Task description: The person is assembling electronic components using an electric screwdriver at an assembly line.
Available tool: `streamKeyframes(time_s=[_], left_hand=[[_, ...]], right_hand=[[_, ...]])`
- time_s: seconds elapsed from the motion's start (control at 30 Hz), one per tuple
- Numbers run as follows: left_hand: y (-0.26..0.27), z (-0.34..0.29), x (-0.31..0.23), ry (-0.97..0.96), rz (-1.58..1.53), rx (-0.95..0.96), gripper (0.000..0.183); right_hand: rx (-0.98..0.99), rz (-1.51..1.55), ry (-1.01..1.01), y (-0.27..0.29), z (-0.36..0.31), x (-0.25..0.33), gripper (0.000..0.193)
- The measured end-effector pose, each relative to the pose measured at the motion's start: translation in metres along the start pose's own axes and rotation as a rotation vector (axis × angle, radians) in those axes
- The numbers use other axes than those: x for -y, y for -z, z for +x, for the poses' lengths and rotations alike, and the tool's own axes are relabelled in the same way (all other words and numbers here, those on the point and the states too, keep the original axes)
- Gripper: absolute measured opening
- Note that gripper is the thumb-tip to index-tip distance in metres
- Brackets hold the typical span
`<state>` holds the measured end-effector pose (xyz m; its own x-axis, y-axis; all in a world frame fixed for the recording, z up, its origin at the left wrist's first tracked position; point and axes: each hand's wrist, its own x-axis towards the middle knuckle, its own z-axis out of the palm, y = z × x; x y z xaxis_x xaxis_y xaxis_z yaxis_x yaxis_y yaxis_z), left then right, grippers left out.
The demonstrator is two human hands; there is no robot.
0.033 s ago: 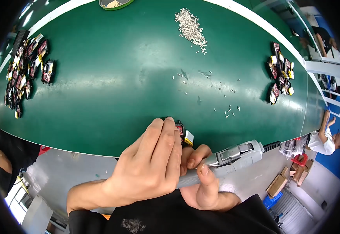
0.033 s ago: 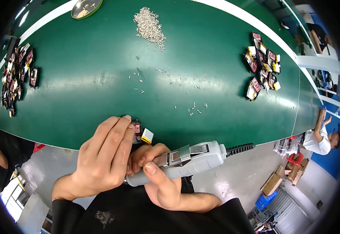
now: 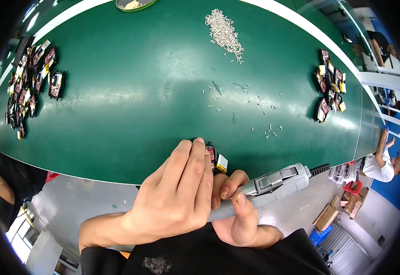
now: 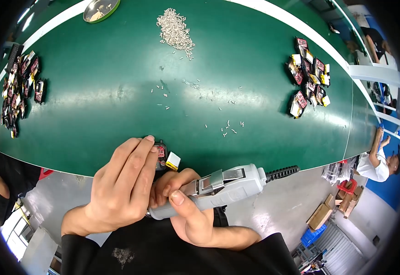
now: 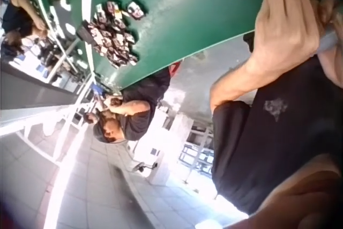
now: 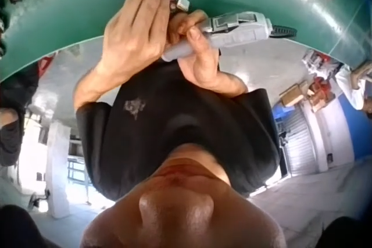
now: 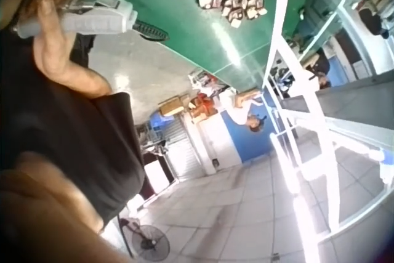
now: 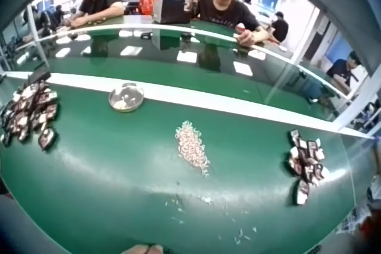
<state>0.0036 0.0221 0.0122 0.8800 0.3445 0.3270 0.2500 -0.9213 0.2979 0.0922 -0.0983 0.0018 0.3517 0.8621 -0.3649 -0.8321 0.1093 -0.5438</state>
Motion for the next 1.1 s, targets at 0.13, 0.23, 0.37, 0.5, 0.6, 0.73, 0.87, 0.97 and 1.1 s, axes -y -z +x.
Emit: streamKeyframes(time_s=[0.13,0.23,0.37,0.5,0.6,0.73,0.87,0.97,1.1], left_hand=[[-0.003,-0.006,0.002,-0.009,0.021,0.027,0.033],[-0.002,-0.007,-0.002,-0.049,0.072,0.04,0.03],[-0.004,-0.015,0.0,-0.04,0.072,0.061,0.03],[-0.008,-0.016,-0.002,-0.046,0.103,0.023,0.031],[-0.009,-0.016,-0.003,0.02,-0.001,0.014,0.034],[-0.012,-0.017,0.003,-0.028,0.086,-0.024,0.028],[-0.013,-0.013,0.003,-0.039,0.058,-0.052,0.025],[-0.013,-0.018,0.005,-0.002,0.054,-0.048,0.024],[-0.014,-0.015,0.004,0.029,-0.026,-0.079,0.027]], right_hand=[[0.213,0.071,0.094,0.007,0.006,0.018,0.026],[0.434,0.024,0.387,0.01,0.031,0.052,0.04],[0.484,-0.153,0.45,-0.013,0.056,0.093,0.029],[0.538,-0.284,0.422,-0.02,0.075,0.093,0.03],[0.563,-0.342,0.336,-0.018,0.083,0.091,0.034],[0.624,-0.369,0.269,-0.012,0.092,0.092,0.036],[0.568,-0.404,0.283,-0.011,0.091,0.092,0.035],[0.611,-0.348,0.246,-0.01,0.097,0.085,0.035],[0.638,-0.405,0.27,-0.011,0.099,0.089,0.035]])
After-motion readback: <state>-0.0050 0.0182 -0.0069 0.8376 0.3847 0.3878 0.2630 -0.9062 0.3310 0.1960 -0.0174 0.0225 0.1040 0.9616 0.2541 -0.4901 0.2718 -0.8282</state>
